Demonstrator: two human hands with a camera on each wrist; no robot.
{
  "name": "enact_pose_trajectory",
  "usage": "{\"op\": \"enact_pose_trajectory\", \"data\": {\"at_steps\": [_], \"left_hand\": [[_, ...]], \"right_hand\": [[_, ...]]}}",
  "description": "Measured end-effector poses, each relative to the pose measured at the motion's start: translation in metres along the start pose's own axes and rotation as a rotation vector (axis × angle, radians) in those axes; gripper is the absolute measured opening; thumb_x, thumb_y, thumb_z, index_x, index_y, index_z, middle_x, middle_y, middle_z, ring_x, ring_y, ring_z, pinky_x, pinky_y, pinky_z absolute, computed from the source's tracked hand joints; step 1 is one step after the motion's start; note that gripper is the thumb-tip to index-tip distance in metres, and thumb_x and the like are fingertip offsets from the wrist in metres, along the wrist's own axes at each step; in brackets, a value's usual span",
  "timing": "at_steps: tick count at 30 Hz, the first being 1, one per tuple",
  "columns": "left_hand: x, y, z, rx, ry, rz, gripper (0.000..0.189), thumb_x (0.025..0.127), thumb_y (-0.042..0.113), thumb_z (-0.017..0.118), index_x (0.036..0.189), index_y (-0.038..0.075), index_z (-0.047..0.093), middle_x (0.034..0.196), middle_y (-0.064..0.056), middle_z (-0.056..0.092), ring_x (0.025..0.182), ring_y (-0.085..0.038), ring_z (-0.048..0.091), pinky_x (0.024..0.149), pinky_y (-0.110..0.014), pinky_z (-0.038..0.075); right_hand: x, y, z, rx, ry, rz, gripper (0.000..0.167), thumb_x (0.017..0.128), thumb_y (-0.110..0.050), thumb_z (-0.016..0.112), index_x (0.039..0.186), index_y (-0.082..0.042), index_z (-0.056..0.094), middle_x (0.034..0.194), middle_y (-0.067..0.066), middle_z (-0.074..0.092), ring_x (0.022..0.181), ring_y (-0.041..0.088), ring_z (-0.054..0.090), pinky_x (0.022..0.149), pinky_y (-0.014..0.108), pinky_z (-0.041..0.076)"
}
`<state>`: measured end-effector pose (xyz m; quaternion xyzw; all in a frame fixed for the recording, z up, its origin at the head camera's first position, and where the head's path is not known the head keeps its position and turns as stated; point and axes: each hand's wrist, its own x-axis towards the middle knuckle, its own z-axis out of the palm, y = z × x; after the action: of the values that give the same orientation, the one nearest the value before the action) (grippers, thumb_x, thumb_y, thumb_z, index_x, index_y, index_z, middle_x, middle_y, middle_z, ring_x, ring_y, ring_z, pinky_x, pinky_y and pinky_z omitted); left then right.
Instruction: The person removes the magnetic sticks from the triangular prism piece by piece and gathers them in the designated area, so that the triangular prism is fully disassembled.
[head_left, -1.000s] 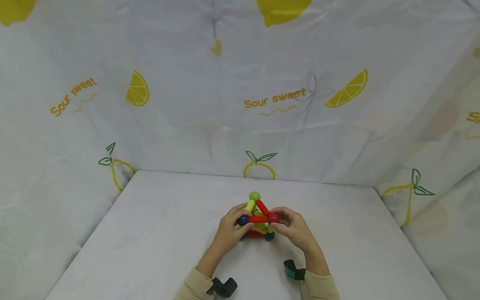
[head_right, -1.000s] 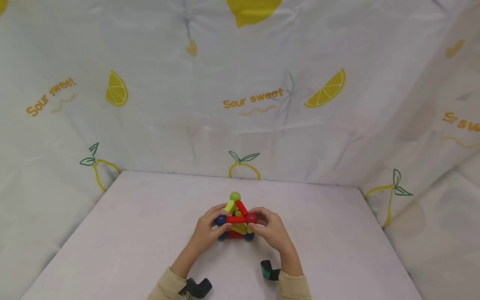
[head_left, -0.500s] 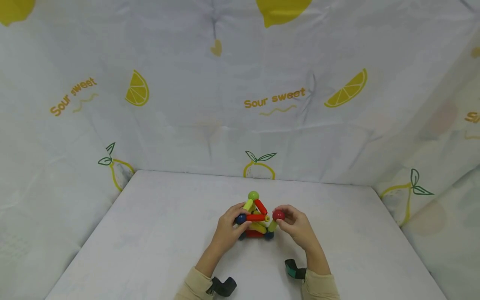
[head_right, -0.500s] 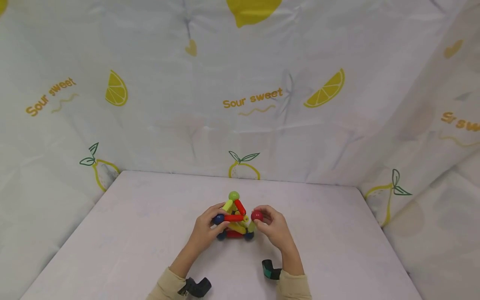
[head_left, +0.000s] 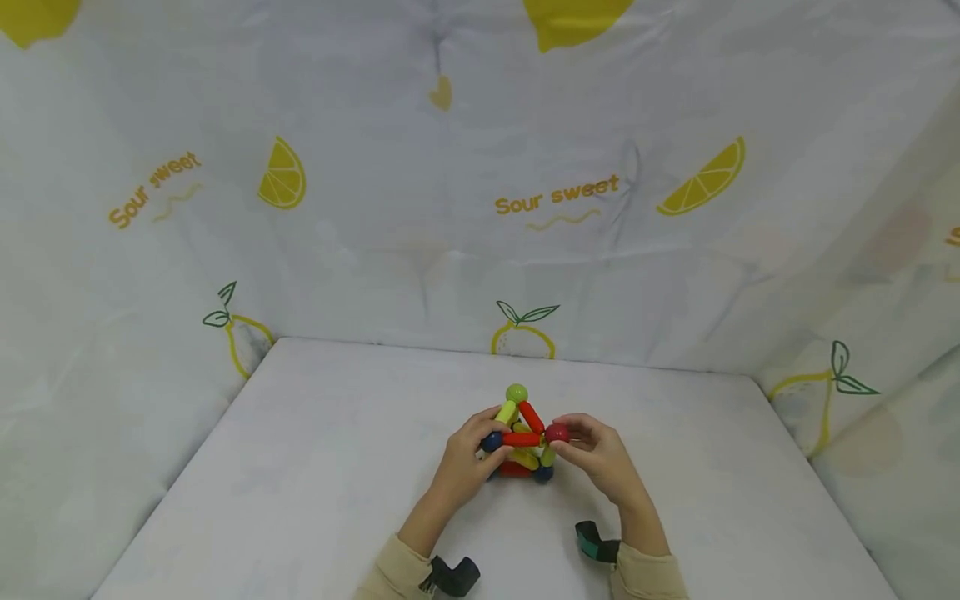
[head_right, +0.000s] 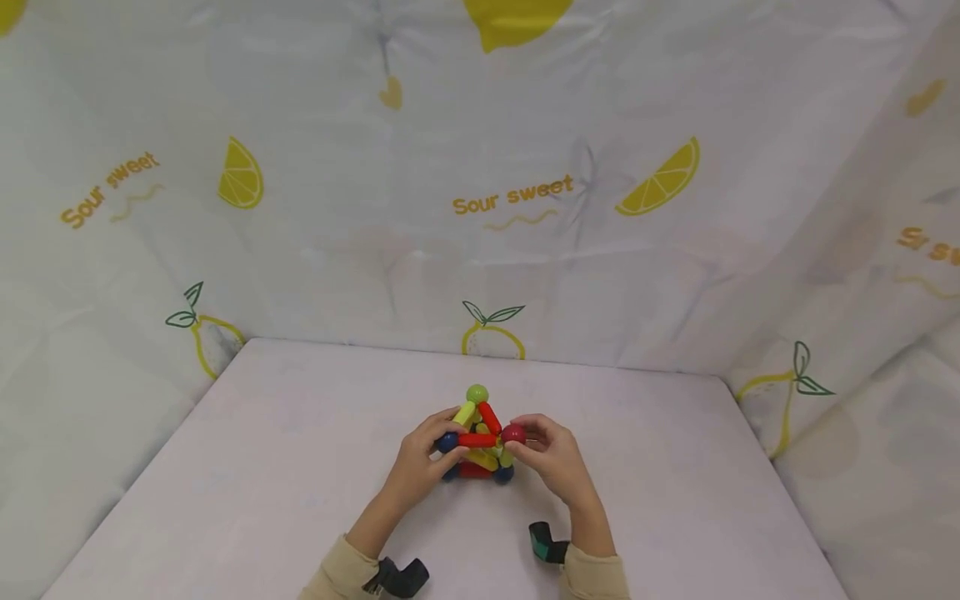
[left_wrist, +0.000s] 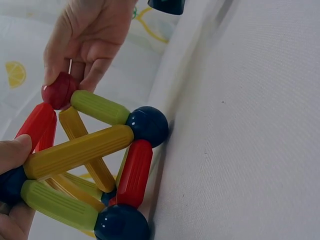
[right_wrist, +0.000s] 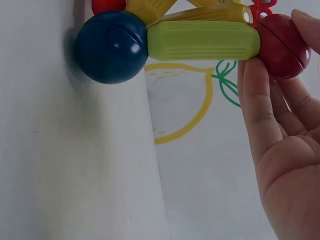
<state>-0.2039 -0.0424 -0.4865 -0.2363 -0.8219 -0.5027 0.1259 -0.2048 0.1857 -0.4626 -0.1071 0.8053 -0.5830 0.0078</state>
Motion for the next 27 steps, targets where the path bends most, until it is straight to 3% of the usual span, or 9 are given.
{"op": "enact_pose_trajectory", "data": {"at_steps": [10, 16, 27], "left_hand": [[0.002, 0.001, 0.0, 0.009, 0.0, -0.01, 0.023, 0.087, 0.019, 0.068, 0.107, 0.008, 0.063, 0.136, -0.013, 0.052, 0.124, -0.026, 0.054, 0.093, -0.03, 0.051], [0.002, -0.001, -0.001, -0.005, -0.001, -0.006, 0.024, 0.087, 0.019, 0.069, 0.107, 0.007, 0.063, 0.136, -0.012, 0.052, 0.123, -0.026, 0.054, 0.092, -0.029, 0.051], [0.001, -0.003, 0.0, -0.046, 0.01, 0.01, 0.034, 0.086, 0.019, 0.069, 0.115, 0.002, 0.062, 0.137, -0.012, 0.052, 0.124, -0.025, 0.053, 0.093, -0.028, 0.05]], "right_hand": [[0.002, 0.004, 0.0, 0.07, -0.033, 0.071, 0.041, 0.086, -0.021, 0.07, 0.118, 0.001, 0.057, 0.115, 0.018, 0.063, 0.103, 0.02, 0.062, 0.084, 0.021, 0.053], [-0.001, 0.006, -0.008, 0.11, 0.009, 0.089, 0.041, 0.087, -0.02, 0.068, 0.12, 0.001, 0.057, 0.119, 0.019, 0.062, 0.099, 0.011, 0.064, 0.085, 0.018, 0.052], [-0.005, 0.013, -0.019, 0.108, 0.079, 0.132, 0.046, 0.087, -0.023, 0.069, 0.125, -0.001, 0.055, 0.126, 0.019, 0.058, 0.101, 0.005, 0.061, 0.086, 0.015, 0.05]]}}
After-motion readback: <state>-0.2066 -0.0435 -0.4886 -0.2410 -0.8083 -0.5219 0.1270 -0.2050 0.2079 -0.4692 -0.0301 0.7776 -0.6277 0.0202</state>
